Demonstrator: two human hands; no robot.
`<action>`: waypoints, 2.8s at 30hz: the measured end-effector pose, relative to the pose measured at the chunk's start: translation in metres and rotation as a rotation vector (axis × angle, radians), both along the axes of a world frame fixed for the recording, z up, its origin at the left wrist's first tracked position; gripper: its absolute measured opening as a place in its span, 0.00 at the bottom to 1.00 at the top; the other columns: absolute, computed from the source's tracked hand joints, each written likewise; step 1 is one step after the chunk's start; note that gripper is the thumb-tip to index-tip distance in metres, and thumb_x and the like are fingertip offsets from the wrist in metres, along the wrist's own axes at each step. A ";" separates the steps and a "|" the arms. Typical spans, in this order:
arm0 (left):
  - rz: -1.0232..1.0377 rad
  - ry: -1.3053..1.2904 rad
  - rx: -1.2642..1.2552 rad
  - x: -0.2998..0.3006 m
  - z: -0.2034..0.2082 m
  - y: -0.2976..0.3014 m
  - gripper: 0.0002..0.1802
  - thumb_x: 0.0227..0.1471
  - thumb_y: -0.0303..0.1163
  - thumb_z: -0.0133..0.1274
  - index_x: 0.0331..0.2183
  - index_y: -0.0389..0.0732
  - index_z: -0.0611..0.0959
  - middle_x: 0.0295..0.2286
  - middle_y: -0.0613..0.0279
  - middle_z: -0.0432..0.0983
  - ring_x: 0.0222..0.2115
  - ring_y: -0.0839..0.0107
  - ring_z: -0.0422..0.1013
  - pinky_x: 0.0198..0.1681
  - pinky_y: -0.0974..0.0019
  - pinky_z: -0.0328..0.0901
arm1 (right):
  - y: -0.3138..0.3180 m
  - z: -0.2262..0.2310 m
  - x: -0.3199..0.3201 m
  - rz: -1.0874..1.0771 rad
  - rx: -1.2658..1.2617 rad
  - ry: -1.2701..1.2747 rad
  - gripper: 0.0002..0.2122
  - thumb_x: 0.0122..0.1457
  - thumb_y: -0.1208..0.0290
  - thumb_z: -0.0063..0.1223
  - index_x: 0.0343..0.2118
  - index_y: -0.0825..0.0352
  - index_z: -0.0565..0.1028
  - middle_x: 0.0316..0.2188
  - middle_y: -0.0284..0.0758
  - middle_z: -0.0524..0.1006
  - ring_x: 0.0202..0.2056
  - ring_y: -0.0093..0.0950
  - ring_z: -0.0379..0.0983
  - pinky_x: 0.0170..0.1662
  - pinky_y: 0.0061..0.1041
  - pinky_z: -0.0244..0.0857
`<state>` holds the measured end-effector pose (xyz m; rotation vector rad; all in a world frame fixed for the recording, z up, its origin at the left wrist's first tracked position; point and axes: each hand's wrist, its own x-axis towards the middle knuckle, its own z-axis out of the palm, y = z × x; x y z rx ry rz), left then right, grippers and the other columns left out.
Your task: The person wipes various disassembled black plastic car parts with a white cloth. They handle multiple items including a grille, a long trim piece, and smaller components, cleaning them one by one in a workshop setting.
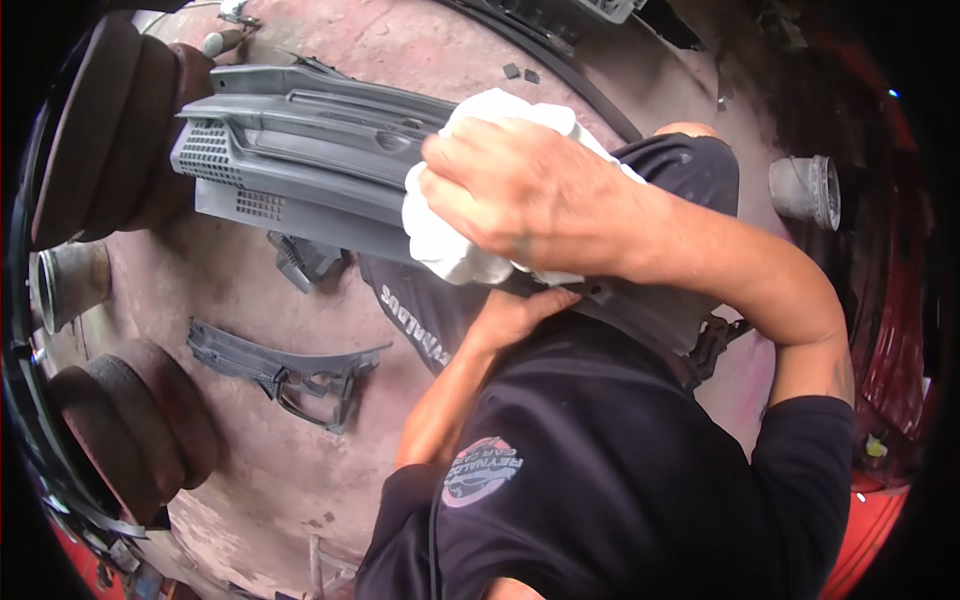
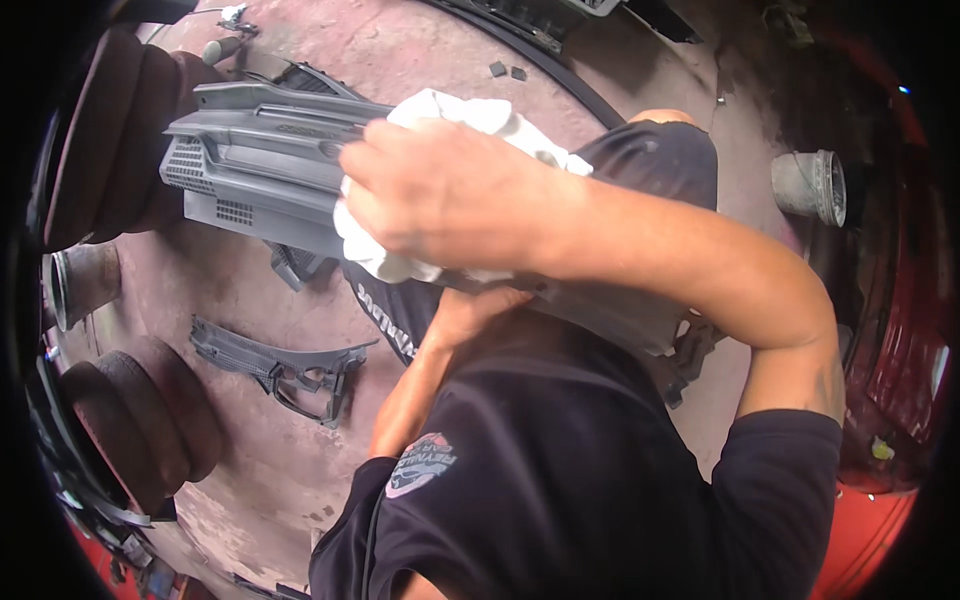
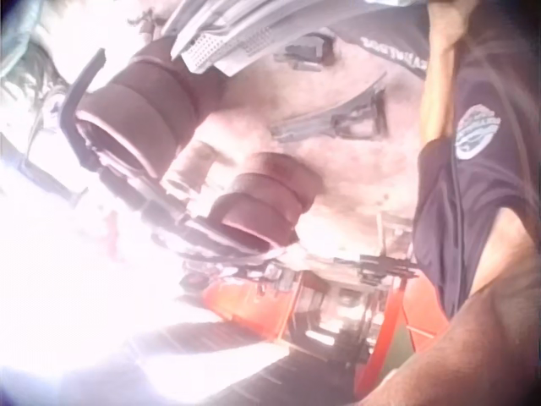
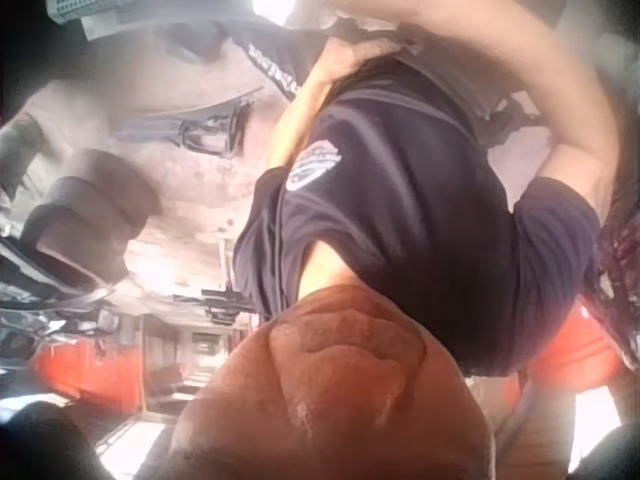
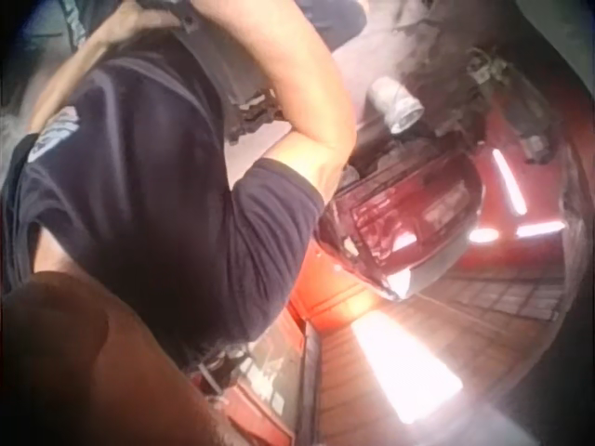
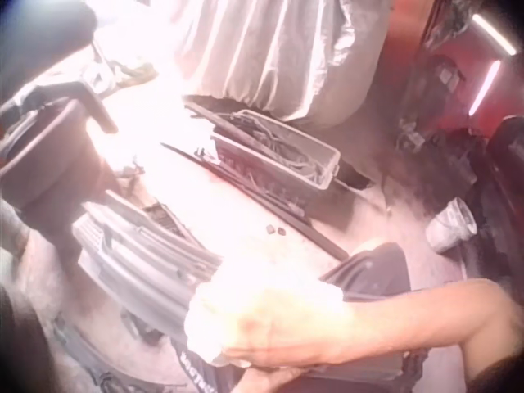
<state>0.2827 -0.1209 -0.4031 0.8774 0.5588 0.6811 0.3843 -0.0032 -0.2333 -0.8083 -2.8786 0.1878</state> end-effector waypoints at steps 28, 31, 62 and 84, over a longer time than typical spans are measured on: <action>0.004 -0.052 0.037 0.017 0.018 -0.024 0.22 0.54 0.31 0.64 0.49 0.34 0.82 0.47 0.54 0.80 0.50 0.63 0.73 0.56 0.61 0.66 | 0.158 -0.030 -0.156 0.022 0.027 0.334 0.14 0.52 0.76 0.56 0.42 0.72 0.74 0.39 0.49 0.75 0.43 0.48 0.76 0.47 0.44 0.71; -0.211 0.153 -0.056 0.003 0.055 -0.004 0.16 0.57 0.42 0.62 0.39 0.39 0.89 0.40 0.58 0.85 0.43 0.67 0.78 0.51 0.64 0.69 | 0.194 -0.039 -0.173 0.055 0.103 0.477 0.11 0.56 0.69 0.57 0.41 0.66 0.78 0.40 0.46 0.79 0.47 0.44 0.77 0.49 0.42 0.70; 0.182 -0.175 -0.299 -0.011 -0.008 -0.027 0.28 0.51 0.23 0.59 0.54 0.32 0.74 0.47 0.52 0.76 0.49 0.58 0.74 0.56 0.52 0.67 | -0.203 0.021 0.313 -0.780 -0.194 0.007 0.26 0.40 0.83 0.46 0.46 0.69 0.80 0.47 0.46 0.81 0.51 0.46 0.76 0.56 0.38 0.70; -0.237 -1.325 -1.087 0.048 0.006 0.024 0.27 0.60 0.38 0.56 0.56 0.37 0.73 0.50 0.55 0.72 0.53 0.67 0.68 0.54 0.65 0.67 | -0.068 0.009 0.046 -0.110 0.187 -0.047 0.11 0.49 0.70 0.59 0.38 0.60 0.81 0.55 0.38 0.74 0.65 0.55 0.60 0.60 0.53 0.61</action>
